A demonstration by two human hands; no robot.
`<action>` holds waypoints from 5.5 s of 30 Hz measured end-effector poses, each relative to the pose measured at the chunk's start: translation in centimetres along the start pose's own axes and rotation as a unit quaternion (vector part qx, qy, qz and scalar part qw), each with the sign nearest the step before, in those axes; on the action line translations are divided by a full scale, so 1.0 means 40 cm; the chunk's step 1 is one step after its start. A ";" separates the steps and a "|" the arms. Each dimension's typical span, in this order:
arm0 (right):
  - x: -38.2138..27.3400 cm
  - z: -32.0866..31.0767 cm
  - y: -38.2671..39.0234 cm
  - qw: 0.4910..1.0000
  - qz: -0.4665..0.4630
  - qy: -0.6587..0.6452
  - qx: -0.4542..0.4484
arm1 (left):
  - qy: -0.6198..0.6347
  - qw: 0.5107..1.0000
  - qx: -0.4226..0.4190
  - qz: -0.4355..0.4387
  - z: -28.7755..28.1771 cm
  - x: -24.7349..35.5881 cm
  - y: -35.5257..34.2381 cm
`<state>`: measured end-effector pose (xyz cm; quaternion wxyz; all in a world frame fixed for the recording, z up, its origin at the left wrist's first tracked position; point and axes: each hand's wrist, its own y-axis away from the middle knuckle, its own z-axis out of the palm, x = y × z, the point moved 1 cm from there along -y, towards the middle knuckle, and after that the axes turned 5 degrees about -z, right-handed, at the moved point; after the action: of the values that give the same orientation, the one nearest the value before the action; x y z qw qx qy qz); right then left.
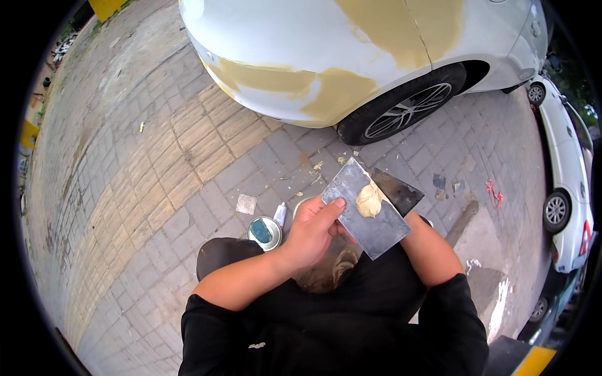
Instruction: The person squats beside a white car and uses a sanding block to smooth the rear bumper. They then scoop body filler from a can onto a metal mixing board, add a hardener from a tube, and mix the two substances together with a putty knife.
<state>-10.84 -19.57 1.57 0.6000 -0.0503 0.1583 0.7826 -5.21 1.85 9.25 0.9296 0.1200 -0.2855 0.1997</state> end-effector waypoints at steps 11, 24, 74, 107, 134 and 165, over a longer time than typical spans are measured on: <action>0.035 0.030 -0.008 0.996 0.000 0.089 0.006 | -0.019 0.999 -0.025 0.035 0.004 0.019 0.013; 0.054 0.087 -0.053 0.952 -0.008 0.301 0.060 | -0.060 0.998 -0.034 0.002 -0.002 0.018 0.013; 0.031 0.135 0.004 0.977 0.157 -0.027 -0.140 | 0.142 0.972 -0.108 -0.152 -0.061 0.070 -0.032; 0.061 0.140 -0.002 0.955 0.176 0.046 -0.234 | 0.105 0.976 -0.091 -0.166 -0.117 0.036 -0.044; 0.006 0.162 -0.053 0.884 -0.287 0.304 0.211 | -0.015 0.991 0.031 0.127 -0.145 0.154 -0.073; 0.041 0.185 -0.083 0.853 -0.300 0.411 0.113 | -0.134 0.916 0.272 0.262 -0.226 0.168 -0.093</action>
<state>-7.28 -15.00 7.49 0.6876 -0.3439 0.4551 0.4492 5.86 3.63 5.41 0.7281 0.3150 -0.3635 0.4884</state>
